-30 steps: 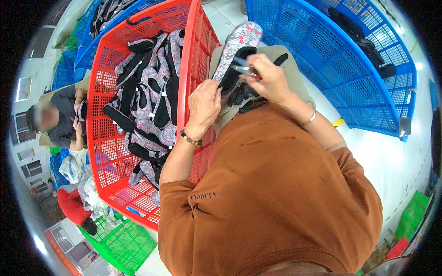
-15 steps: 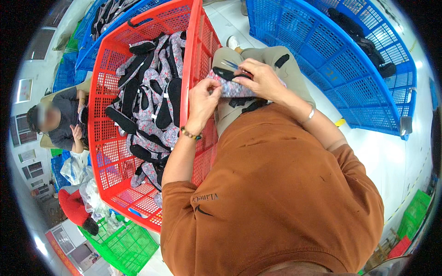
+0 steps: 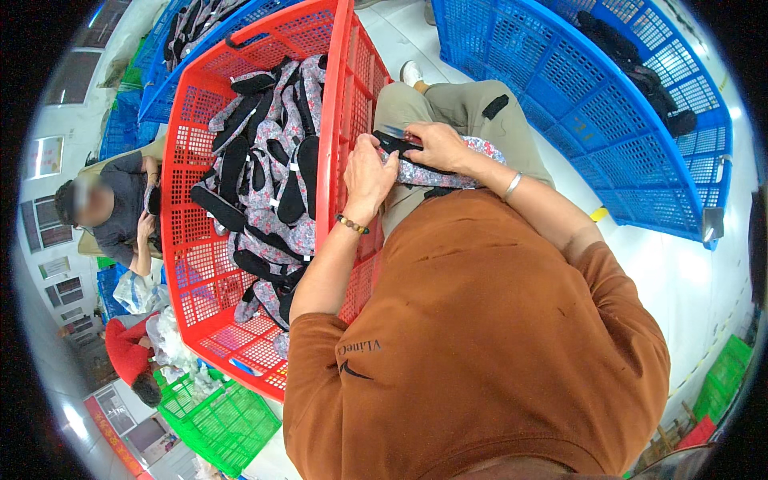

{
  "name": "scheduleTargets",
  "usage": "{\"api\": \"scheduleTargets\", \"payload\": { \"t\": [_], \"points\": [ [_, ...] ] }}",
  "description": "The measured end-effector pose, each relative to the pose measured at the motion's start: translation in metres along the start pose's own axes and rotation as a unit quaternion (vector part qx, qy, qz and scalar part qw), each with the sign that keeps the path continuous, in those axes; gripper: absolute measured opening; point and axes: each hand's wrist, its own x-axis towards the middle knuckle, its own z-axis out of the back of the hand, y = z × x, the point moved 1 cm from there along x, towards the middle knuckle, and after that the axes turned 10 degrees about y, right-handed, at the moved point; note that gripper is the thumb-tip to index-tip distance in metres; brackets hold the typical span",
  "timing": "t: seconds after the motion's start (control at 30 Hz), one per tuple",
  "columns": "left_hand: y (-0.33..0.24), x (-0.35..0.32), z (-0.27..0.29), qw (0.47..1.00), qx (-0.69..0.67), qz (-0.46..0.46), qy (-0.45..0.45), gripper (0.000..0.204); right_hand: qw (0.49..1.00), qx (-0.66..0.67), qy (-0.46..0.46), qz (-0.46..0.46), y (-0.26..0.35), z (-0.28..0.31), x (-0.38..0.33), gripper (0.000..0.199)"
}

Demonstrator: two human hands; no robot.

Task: The person sits on the floor and uses scissors to trim excess fabric from the edges of floral-patterned slippers. They pick up each slipper from a red basket, cut along the sole perimeter, and return the finished slipper to the basket.

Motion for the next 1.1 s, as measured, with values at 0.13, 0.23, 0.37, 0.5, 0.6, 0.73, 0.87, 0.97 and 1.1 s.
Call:
{"api": "scheduleTargets", "payload": {
  "t": [0.13,0.23,0.37,0.5,0.6,0.73,0.87,0.97,1.1],
  "points": [
    [-0.006,0.001,0.001,0.999,-0.012,0.009,-0.041,0.038,0.999,0.032,-0.011,-0.026,0.006,0.002,0.007,0.021],
    [-0.01,-0.001,0.002,0.997,0.002,-0.002,-0.075,0.04,0.996,0.08,-0.002,-0.047,0.02,0.014,0.001,0.023],
    [-0.016,0.0,0.007,0.989,-0.016,-0.063,-0.137,0.04,0.99,0.127,-0.042,-0.051,0.033,0.036,-0.008,0.027],
    [-0.026,-0.006,0.011,0.968,-0.057,-0.162,-0.182,0.056,0.982,0.155,-0.087,-0.069,0.045,0.037,-0.015,0.026],
    [-0.022,-0.008,0.014,0.962,-0.074,-0.167,-0.203,0.058,0.985,0.137,-0.098,-0.023,0.058,0.039,-0.021,0.027],
    [-0.01,-0.002,0.026,0.953,-0.098,-0.19,-0.217,0.053,0.984,0.13,-0.118,0.039,0.073,0.041,-0.024,0.026],
    [-0.014,-0.002,0.052,0.92,-0.253,-0.215,-0.208,0.056,0.987,0.136,-0.065,0.06,0.076,0.06,-0.026,0.024],
    [-0.012,-0.007,0.067,0.929,-0.165,-0.282,-0.175,0.049,0.983,0.172,-0.019,0.054,0.066,0.077,-0.03,0.025],
    [-0.014,-0.004,0.076,0.925,-0.186,-0.318,-0.092,0.033,0.984,0.105,0.01,0.143,0.062,0.09,-0.023,0.021]
  ]
}}
